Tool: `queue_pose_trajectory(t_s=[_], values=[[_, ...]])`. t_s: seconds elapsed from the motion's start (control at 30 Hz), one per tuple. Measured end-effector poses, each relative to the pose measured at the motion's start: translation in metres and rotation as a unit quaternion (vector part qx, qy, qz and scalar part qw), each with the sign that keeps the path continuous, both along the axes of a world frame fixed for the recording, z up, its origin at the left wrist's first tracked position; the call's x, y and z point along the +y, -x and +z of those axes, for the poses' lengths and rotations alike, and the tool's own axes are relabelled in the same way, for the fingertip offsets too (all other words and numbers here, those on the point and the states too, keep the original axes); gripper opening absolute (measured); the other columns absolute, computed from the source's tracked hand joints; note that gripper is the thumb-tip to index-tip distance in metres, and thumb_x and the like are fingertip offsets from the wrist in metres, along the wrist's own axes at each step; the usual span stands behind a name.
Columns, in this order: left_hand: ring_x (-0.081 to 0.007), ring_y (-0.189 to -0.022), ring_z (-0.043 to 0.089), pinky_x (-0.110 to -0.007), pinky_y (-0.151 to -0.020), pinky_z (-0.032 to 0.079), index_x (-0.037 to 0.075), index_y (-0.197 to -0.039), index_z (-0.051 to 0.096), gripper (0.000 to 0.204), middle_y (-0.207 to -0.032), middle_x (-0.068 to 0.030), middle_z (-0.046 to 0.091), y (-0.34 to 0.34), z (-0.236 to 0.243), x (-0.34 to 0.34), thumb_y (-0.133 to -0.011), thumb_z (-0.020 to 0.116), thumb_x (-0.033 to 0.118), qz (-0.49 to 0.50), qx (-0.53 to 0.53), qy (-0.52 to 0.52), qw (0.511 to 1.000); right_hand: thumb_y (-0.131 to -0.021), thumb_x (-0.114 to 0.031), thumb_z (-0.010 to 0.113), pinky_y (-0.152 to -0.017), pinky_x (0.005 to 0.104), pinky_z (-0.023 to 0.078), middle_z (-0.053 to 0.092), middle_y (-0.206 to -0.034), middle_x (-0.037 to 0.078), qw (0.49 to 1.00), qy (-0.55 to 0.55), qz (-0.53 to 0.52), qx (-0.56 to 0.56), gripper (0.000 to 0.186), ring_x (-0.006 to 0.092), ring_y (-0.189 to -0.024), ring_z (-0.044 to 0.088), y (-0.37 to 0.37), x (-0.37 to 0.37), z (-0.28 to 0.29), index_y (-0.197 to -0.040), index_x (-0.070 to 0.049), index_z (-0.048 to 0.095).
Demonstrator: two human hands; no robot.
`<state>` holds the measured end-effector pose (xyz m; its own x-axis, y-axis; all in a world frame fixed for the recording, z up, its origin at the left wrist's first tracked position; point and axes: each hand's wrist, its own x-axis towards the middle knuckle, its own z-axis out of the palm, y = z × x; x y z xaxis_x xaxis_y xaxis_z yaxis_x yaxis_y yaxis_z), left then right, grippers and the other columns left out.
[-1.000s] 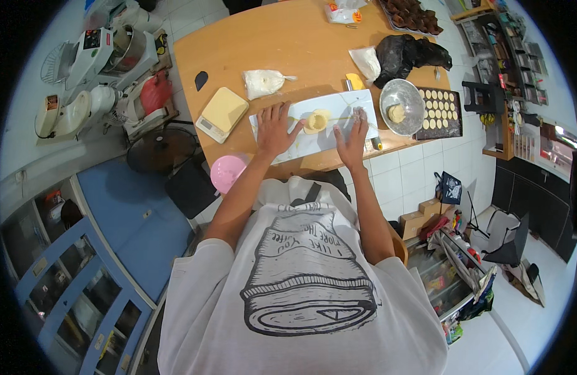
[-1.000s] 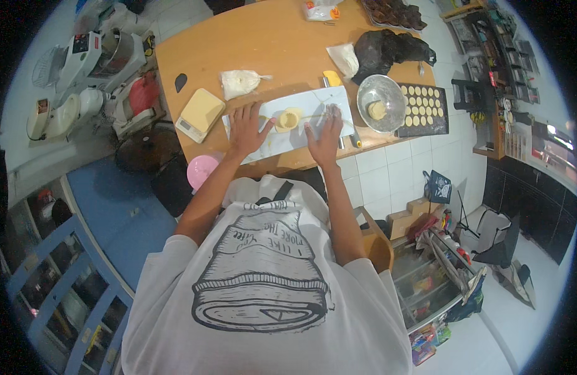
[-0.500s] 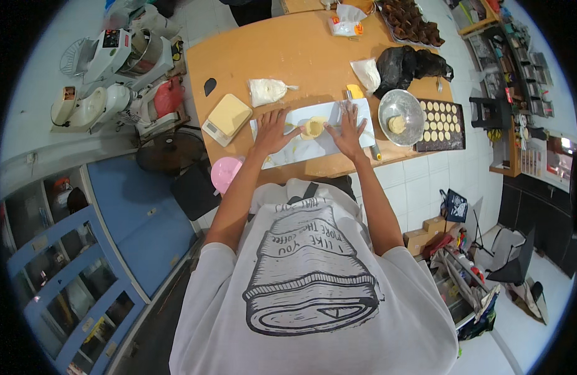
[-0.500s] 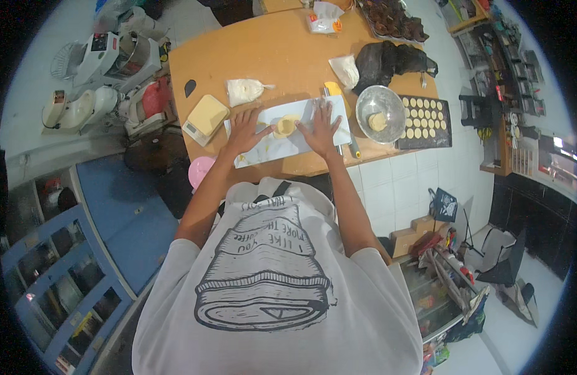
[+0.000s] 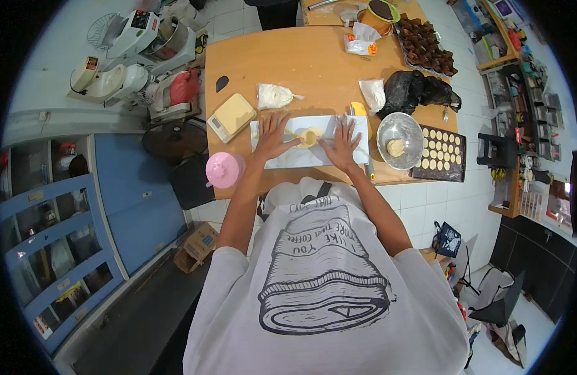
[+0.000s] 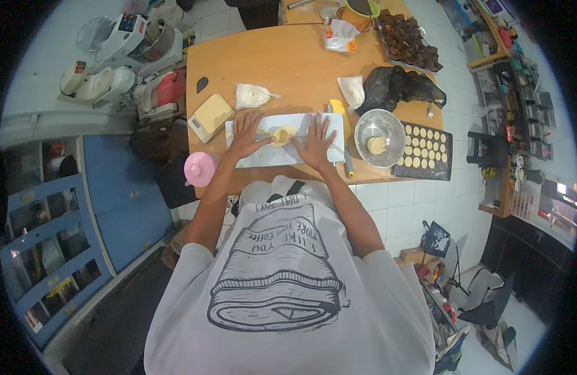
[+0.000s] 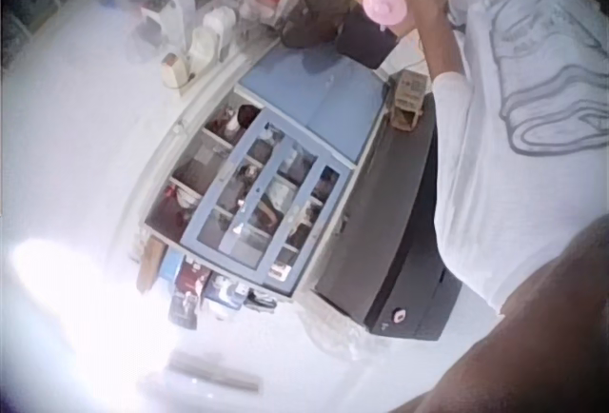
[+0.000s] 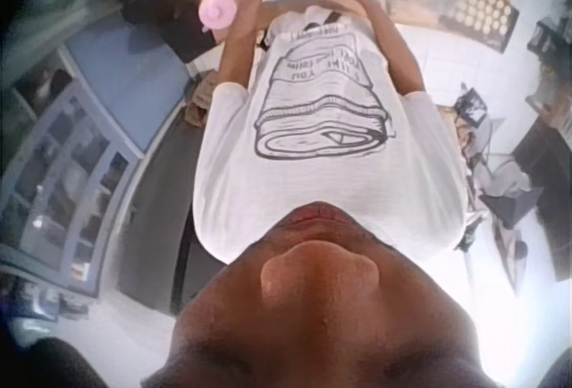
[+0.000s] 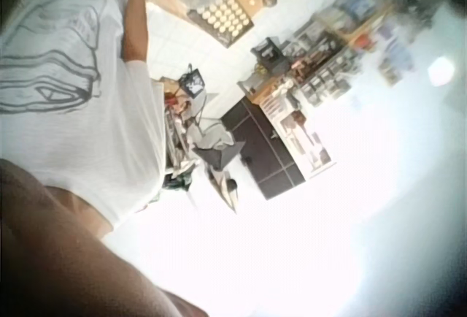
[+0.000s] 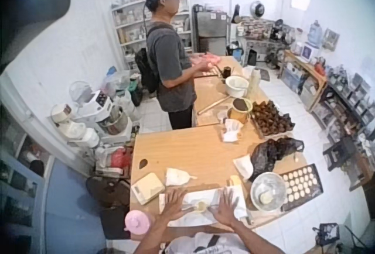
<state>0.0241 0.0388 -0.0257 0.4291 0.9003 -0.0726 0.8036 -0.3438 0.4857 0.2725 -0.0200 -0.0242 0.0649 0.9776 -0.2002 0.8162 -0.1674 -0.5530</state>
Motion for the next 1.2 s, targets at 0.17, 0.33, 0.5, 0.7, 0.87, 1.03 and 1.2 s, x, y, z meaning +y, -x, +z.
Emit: queue_pose_trajectory(t_s=[0.17,0.33,0.5,0.7,0.87,1.03,1.2], values=[[-0.0403,-0.153,0.015,-0.059,-0.122,0.006,0.014,-0.158,0.033,0.103,-0.161,-0.0179,0.030,-0.006,0.001,-0.001,-0.079,0.069,0.070,0.021,0.006,-0.001,1.000,-0.089,-0.067,0.058,-0.112,0.0738,-0.011,-0.003,-0.171,0.016,1.000,0.024,0.009,0.003,0.105,0.0413,-0.155,-0.014,-0.002,0.004,0.003,-0.163,-0.007,0.011],[-0.0365,-0.153,0.014,-0.056,-0.123,0.000,0.016,-0.157,0.034,0.099,-0.161,-0.0164,0.028,-0.010,0.006,-0.001,-0.081,0.069,0.068,0.027,-0.010,0.022,0.999,-0.089,-0.070,0.055,-0.112,0.0759,-0.010,-0.002,-0.171,0.017,0.999,0.045,0.019,-0.009,0.107,0.0412,-0.155,-0.014,-0.004,0.008,0.005,-0.163,-0.007,0.011],[-0.0353,-0.155,0.011,-0.057,-0.123,-0.001,0.014,-0.158,0.031,0.105,-0.163,-0.0154,0.025,-0.010,0.009,0.001,-0.078,0.071,0.069,0.027,-0.012,0.056,0.998,-0.091,-0.064,0.057,-0.112,0.0744,-0.009,-0.007,-0.171,0.016,0.997,0.075,0.023,-0.023,0.104,0.0404,-0.155,-0.013,-0.002,0.012,0.006,-0.164,-0.010,0.006],[-0.0337,-0.155,0.009,-0.057,-0.123,-0.004,0.017,-0.160,0.027,0.107,-0.164,-0.0141,0.022,-0.010,0.009,0.003,-0.077,0.073,0.068,0.028,-0.001,0.083,0.996,-0.087,-0.061,0.063,-0.113,0.0735,-0.009,-0.006,-0.171,0.016,0.997,0.078,0.018,-0.017,0.106,0.0390,-0.156,-0.013,-0.002,0.016,0.005,-0.164,-0.013,0.008],[-0.0340,-0.155,0.007,-0.057,-0.122,-0.004,0.019,-0.162,0.023,0.110,-0.165,-0.0136,0.021,-0.010,0.006,0.004,-0.077,0.073,0.067,0.031,-0.005,0.092,0.995,-0.085,-0.061,0.066,-0.113,0.0747,-0.009,-0.004,-0.171,0.016,0.995,0.094,0.015,-0.001,0.108,0.0390,-0.156,-0.014,-0.001,0.020,0.012,-0.164,-0.012,0.011],[-0.0345,-0.155,0.008,-0.059,-0.122,-0.005,0.022,-0.162,0.022,0.110,-0.166,-0.0131,0.020,-0.011,0.003,0.006,-0.076,0.074,0.067,0.028,0.004,0.094,0.995,-0.083,-0.063,0.067,-0.112,0.0759,-0.008,-0.002,-0.171,0.017,0.996,0.090,0.010,0.003,0.110,0.0388,-0.156,-0.014,-0.002,0.022,0.011,-0.163,-0.010,0.013],[-0.0339,-0.155,0.008,-0.059,-0.122,-0.005,0.021,-0.162,0.023,0.111,-0.166,-0.0128,0.020,-0.010,0.004,0.009,-0.075,0.074,0.068,0.030,0.005,0.102,0.994,-0.082,-0.064,0.067,-0.113,0.0747,-0.009,-0.002,-0.171,0.017,0.996,0.090,0.007,0.012,0.112,0.0374,-0.156,-0.014,-0.004,0.025,0.006,-0.163,-0.008,0.013]])
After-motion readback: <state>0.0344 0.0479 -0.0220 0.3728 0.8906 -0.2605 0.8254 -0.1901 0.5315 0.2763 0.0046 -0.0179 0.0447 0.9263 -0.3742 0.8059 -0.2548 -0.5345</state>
